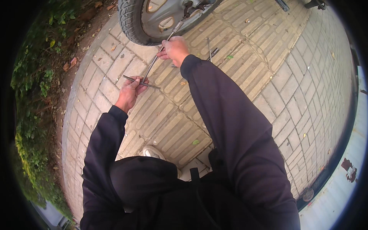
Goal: The person uses a T-handle wrench to tighten the axle nut on the front wheel of a scooter. They repeatedly stand, walk to the handlebars, and test the wheel by turning the handlebars, then return to the wheel to continue tightening.
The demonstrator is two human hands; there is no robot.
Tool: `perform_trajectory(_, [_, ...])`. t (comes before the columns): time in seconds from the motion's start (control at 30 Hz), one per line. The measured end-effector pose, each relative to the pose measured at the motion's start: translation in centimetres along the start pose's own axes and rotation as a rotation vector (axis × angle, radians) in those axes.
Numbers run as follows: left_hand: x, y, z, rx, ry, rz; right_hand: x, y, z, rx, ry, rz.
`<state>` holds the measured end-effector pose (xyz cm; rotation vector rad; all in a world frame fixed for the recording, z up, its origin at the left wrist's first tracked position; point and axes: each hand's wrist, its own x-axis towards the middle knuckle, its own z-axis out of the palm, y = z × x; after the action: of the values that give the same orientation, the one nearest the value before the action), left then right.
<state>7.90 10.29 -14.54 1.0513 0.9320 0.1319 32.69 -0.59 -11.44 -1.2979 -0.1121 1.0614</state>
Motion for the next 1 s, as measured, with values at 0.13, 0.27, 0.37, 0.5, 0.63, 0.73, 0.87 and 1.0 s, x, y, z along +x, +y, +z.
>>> perform_trajectory(0.13, [1.4, -0.2, 0.9, -0.019, -0.021, -0.001, 0.8, -0.2, -0.9, 0.012, -0.009, -0.044])
perform_trajectory(0.27, [2.4, -0.1, 1.5, -0.007, -0.033, 0.012, 1.4, -0.7, -1.6, -0.029, -0.023, -0.066])
perform_trajectory(0.37, [2.9, 0.7, 1.5, 0.016, -0.046, -0.019, 1.5, -0.8, -1.7, -0.054, -0.013, -0.071])
perform_trajectory(0.5, [2.8, 1.5, 0.9, 0.022, -0.098, -0.032, 1.3, -0.9, -1.7, -0.029, -0.018, -0.065])
perform_trajectory(0.63, [1.9, 0.3, 0.6, 0.257, 0.027, 0.376, 1.4, -1.0, -1.4, 0.021, -0.025, -0.062])
perform_trajectory(0.73, [1.3, -0.7, 0.2, 0.764, 0.167, 0.641, 1.6, -1.1, -1.1, 0.044, -0.035, -0.053])
perform_trajectory(0.87, [1.0, -1.1, 0.3, 0.912, 0.148, 0.922, 1.6, -1.2, -1.1, 0.038, -0.033, -0.044])
perform_trajectory(1.0, [1.2, 0.1, 0.7, 0.392, 0.081, 0.468, 1.3, -1.4, -1.3, 0.036, -0.044, -0.047])
